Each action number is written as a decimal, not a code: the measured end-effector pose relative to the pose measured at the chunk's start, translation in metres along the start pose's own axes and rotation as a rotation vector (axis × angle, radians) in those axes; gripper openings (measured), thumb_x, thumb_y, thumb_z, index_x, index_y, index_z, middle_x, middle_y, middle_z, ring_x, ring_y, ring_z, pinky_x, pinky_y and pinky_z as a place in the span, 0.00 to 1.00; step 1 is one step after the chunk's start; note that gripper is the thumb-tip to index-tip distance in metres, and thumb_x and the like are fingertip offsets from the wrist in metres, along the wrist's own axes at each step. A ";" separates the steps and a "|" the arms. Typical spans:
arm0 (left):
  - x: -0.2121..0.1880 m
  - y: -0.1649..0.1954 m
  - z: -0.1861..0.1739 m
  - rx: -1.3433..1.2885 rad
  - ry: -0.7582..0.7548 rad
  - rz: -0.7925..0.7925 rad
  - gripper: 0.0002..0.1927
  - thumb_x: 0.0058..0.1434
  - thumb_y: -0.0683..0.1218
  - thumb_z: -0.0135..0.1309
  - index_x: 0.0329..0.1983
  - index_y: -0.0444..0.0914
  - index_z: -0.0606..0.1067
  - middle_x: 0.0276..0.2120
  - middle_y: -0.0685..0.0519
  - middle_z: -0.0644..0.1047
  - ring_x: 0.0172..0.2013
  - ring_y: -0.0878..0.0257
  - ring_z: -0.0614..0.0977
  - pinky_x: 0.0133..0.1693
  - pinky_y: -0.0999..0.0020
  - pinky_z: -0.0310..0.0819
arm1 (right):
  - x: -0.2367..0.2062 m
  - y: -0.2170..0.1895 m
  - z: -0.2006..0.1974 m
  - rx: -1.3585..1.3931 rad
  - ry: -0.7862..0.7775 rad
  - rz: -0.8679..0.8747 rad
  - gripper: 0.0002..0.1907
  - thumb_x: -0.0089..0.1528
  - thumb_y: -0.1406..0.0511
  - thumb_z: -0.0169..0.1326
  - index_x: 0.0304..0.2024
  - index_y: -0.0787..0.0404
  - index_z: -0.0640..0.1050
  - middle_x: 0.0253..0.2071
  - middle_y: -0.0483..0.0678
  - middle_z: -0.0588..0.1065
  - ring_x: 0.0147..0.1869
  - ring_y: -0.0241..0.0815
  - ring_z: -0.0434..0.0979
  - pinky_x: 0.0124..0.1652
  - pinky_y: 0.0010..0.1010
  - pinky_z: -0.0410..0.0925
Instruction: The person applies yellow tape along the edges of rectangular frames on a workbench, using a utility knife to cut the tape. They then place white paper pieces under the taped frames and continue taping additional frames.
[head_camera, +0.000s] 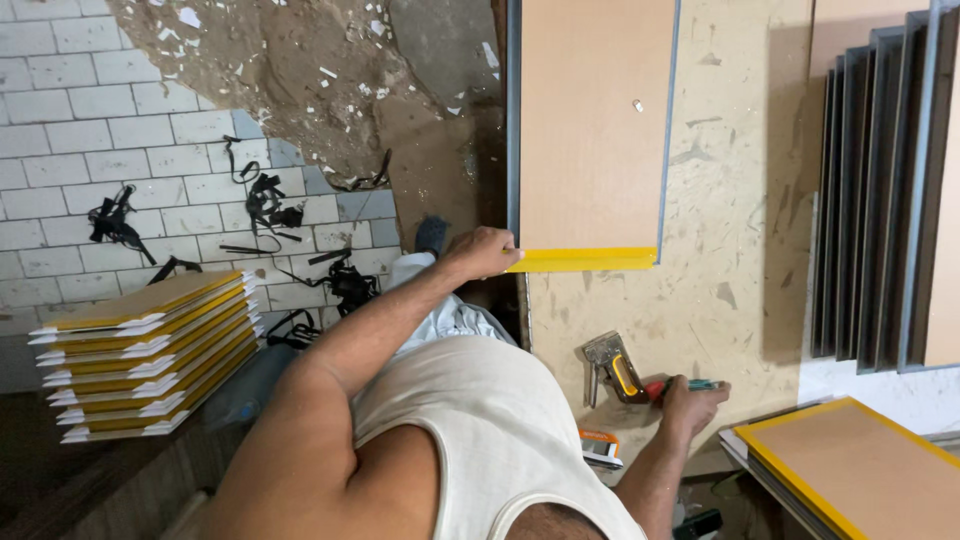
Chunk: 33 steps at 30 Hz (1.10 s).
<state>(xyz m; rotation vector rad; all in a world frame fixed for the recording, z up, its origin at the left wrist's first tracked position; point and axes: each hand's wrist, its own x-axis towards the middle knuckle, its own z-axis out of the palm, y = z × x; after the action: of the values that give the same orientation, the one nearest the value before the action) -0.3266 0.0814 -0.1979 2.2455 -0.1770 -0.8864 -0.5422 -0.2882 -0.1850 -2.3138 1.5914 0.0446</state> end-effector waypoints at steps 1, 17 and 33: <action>-0.001 0.001 0.001 0.026 0.089 0.071 0.16 0.60 0.59 0.56 0.34 0.44 0.80 0.26 0.53 0.83 0.26 0.57 0.84 0.32 0.55 0.78 | 0.005 -0.003 -0.001 0.040 0.031 -0.105 0.30 0.63 0.62 0.56 0.63 0.71 0.64 0.48 0.70 0.75 0.49 0.65 0.78 0.48 0.49 0.69; -0.017 -0.005 -0.012 -0.138 0.084 0.214 0.12 0.67 0.54 0.53 0.40 0.41 0.80 0.36 0.48 0.81 0.33 0.48 0.83 0.36 0.53 0.77 | -0.143 -0.191 0.040 -0.145 -0.577 -1.052 0.23 0.66 0.57 0.52 0.58 0.62 0.72 0.29 0.61 0.79 0.33 0.64 0.80 0.34 0.53 0.72; -0.017 -0.010 -0.001 -0.135 0.136 0.138 0.10 0.65 0.53 0.53 0.42 0.45 0.81 0.39 0.50 0.81 0.39 0.48 0.83 0.40 0.50 0.76 | -0.153 -0.218 -0.010 -0.605 -1.059 -0.766 0.18 0.67 0.54 0.49 0.40 0.61 0.80 0.22 0.56 0.79 0.27 0.54 0.85 0.36 0.41 0.76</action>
<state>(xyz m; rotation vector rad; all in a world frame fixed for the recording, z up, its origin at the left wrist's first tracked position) -0.3403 0.0956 -0.1951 2.1306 -0.2009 -0.6504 -0.4022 -0.0835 -0.0889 -2.3935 0.1429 1.4229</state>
